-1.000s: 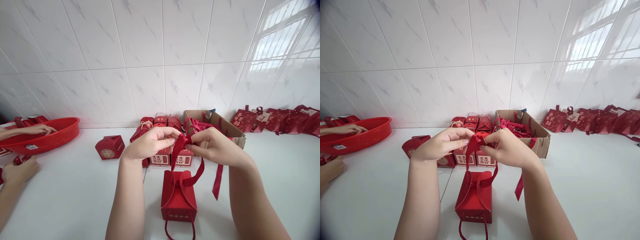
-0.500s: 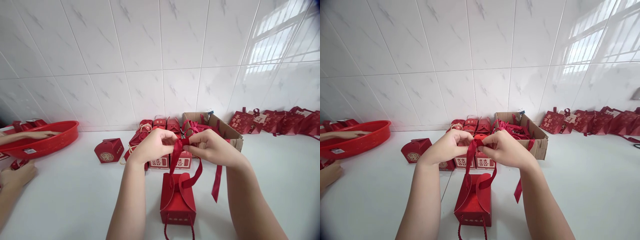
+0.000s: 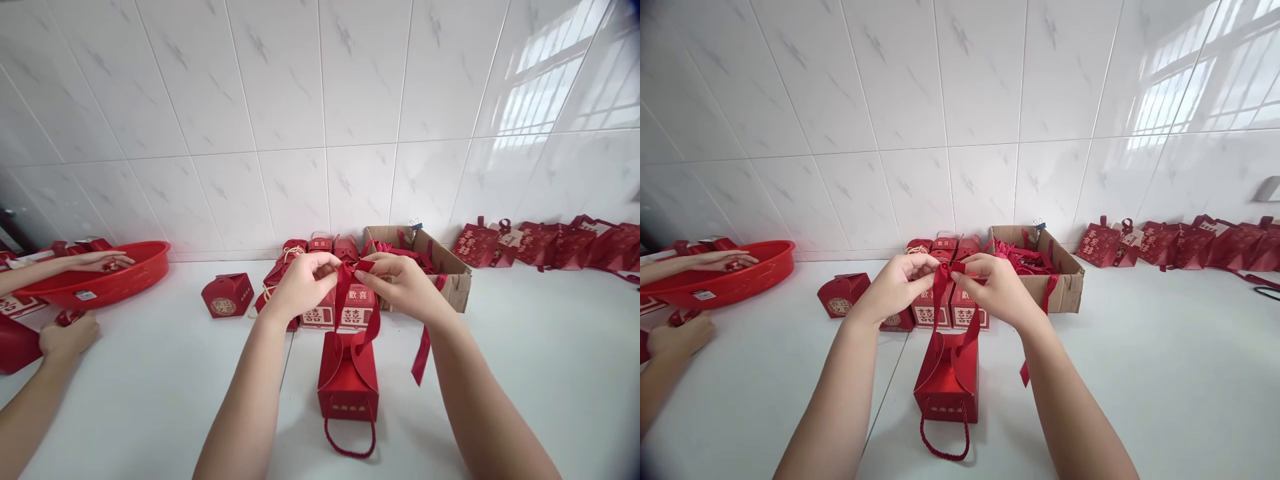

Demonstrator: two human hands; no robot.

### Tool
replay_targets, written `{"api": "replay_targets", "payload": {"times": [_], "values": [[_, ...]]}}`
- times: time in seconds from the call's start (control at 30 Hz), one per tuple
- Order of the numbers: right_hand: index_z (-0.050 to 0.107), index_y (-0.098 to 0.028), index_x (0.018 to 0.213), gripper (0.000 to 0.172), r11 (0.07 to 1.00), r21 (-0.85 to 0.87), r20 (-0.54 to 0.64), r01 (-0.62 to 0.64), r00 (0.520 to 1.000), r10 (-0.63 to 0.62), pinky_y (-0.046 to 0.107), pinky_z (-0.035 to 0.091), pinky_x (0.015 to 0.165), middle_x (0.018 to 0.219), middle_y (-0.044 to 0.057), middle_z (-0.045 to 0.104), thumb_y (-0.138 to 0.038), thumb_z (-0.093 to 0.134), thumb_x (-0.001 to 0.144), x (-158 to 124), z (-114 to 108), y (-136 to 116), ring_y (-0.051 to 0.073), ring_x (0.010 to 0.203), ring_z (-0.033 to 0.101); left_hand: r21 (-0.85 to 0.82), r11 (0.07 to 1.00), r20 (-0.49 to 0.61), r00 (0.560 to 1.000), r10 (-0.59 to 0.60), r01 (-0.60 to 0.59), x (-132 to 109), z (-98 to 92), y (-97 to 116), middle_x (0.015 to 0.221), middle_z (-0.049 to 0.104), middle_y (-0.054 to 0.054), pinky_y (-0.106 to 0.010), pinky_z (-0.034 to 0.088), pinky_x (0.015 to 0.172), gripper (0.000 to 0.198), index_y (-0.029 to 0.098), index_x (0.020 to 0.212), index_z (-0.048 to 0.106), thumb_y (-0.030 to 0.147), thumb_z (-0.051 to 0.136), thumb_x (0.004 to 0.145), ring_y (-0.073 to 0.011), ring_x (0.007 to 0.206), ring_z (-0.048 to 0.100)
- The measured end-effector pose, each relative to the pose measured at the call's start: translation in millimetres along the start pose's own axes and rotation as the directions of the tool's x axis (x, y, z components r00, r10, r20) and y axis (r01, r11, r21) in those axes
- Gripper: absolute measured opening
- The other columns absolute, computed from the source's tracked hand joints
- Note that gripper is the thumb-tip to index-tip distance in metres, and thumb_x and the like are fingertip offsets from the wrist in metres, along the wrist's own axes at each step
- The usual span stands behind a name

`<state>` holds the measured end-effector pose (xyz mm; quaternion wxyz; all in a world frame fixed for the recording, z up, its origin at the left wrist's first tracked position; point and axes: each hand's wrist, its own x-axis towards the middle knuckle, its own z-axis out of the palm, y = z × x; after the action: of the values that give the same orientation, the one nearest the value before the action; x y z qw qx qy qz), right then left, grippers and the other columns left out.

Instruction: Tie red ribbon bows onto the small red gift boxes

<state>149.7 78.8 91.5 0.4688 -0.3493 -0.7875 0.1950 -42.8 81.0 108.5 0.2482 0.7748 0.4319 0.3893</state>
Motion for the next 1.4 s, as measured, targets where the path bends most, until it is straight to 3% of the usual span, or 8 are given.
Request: {"api": "replay_targets", "payload": {"times": [0.17,0.37,0.67,0.77,0.87,0.93,1.1,1.4], "values": [[0.048,-0.017,0.049,0.042,0.996,0.082,-0.160,-0.024,0.987,0.037,0.028,0.039,0.060,0.069,0.003,0.055,-0.040,0.059,0.083,-13.8,-1.3,4.9,0.014,0.065,0.050,0.086,0.996,-0.059,0.998,0.016,-0.011,-9.2,-9.1,10.6,0.076,0.060,-0.001,-0.026,0.045,0.064,0.010,0.019,0.082,0.060,0.026,0.052,0.082,-0.0134,0.070,0.055],[0.061,-0.017,0.059,0.036,0.949,0.212,-0.237,-0.232,0.930,0.280,0.025,0.028,0.046,0.050,-0.003,0.041,-0.047,0.063,0.079,-42.4,-17.8,10.0,0.009,0.048,0.035,0.245,0.969,-0.162,0.987,0.008,0.032,-24.7,-26.0,12.1,0.086,0.064,-0.002,-0.026,0.044,0.061,0.014,0.020,0.079,0.059,0.032,0.052,0.082,-0.0141,0.069,0.056],[0.071,-0.018,0.070,0.036,0.823,0.319,-0.209,-0.470,0.812,0.545,0.033,0.045,0.074,0.076,0.008,0.069,-0.053,0.067,0.073,-106.2,-28.0,54.4,0.022,0.079,0.059,0.008,0.977,-0.350,0.916,-0.198,0.214,-67.4,-38.1,-37.9,0.077,0.067,-0.003,-0.028,0.049,0.068,0.016,0.019,0.083,0.058,0.034,0.058,0.076,-0.0179,0.073,0.065],[0.071,-0.017,0.071,0.041,0.770,0.306,-0.260,-0.560,0.729,0.634,0.035,0.045,0.075,0.078,0.010,0.070,-0.057,0.067,0.070,-136.4,-30.0,73.6,0.025,0.081,0.059,-0.087,0.965,-0.479,0.839,-0.259,0.248,-87.7,-43.8,-64.7,0.069,0.065,-0.002,-0.030,0.050,0.071,0.018,0.019,0.081,0.057,0.034,0.059,0.072,-0.0182,0.069,0.064],[0.071,-0.016,0.068,0.043,0.661,0.253,-0.376,-0.707,0.557,0.740,0.037,0.044,0.075,0.078,0.010,0.069,-0.059,0.068,0.066,-170.4,-30.5,91.4,0.027,0.083,0.059,-0.109,0.925,-0.628,0.696,-0.348,0.363,-109.6,-48.2,-93.6,0.068,0.066,-0.002,-0.030,0.049,0.069,0.020,0.019,0.078,0.058,0.036,0.060,0.067,-0.0184,0.067,0.063],[0.071,-0.016,0.069,0.045,0.609,0.269,-0.370,-0.746,0.504,0.781,0.037,0.045,0.074,0.081,0.011,0.069,-0.060,0.067,0.065,-190.1,-27.6,99.2,0.028,0.085,0.058,-0.106,0.885,-0.577,0.697,-0.425,0.452,-121.7,-47.5,-109.9,0.067,0.067,-0.003,-0.031,0.049,0.068,0.023,0.019,0.076,0.059,0.039,0.060,0.065,-0.0197,0.067,0.063],[0.070,-0.015,0.068,0.046,0.577,0.380,-0.355,-0.723,0.462,0.813,0.035,0.047,0.071,0.082,0.010,0.069,-0.060,0.068,0.067,-211.2,-16.0,99.9,0.026,0.083,0.060,-0.053,0.855,-0.544,0.703,-0.458,0.516,-134.2,-39.5,-127.2,0.070,0.069,-0.005,-0.033,0.049,0.070,0.026,0.019,0.079,0.060,0.042,0.057,0.067,-0.0208,0.068,0.064],[0.070,-0.018,0.069,0.039,0.609,0.434,-0.431,-0.664,0.441,0.788,0.041,0.050,0.079,0.080,0.011,0.070,-0.057,0.071,0.066,-202.8,-17.7,86.4,0.032,0.090,0.063,0.017,0.859,-0.616,0.683,-0.393,0.511,-130.7,-39.9,-130.9,0.077,0.071,-0.006,-0.032,0.050,0.069,0.024,0.019,0.085,0.060,0.039,0.056,0.073,-0.0221,0.072,0.068]]}}
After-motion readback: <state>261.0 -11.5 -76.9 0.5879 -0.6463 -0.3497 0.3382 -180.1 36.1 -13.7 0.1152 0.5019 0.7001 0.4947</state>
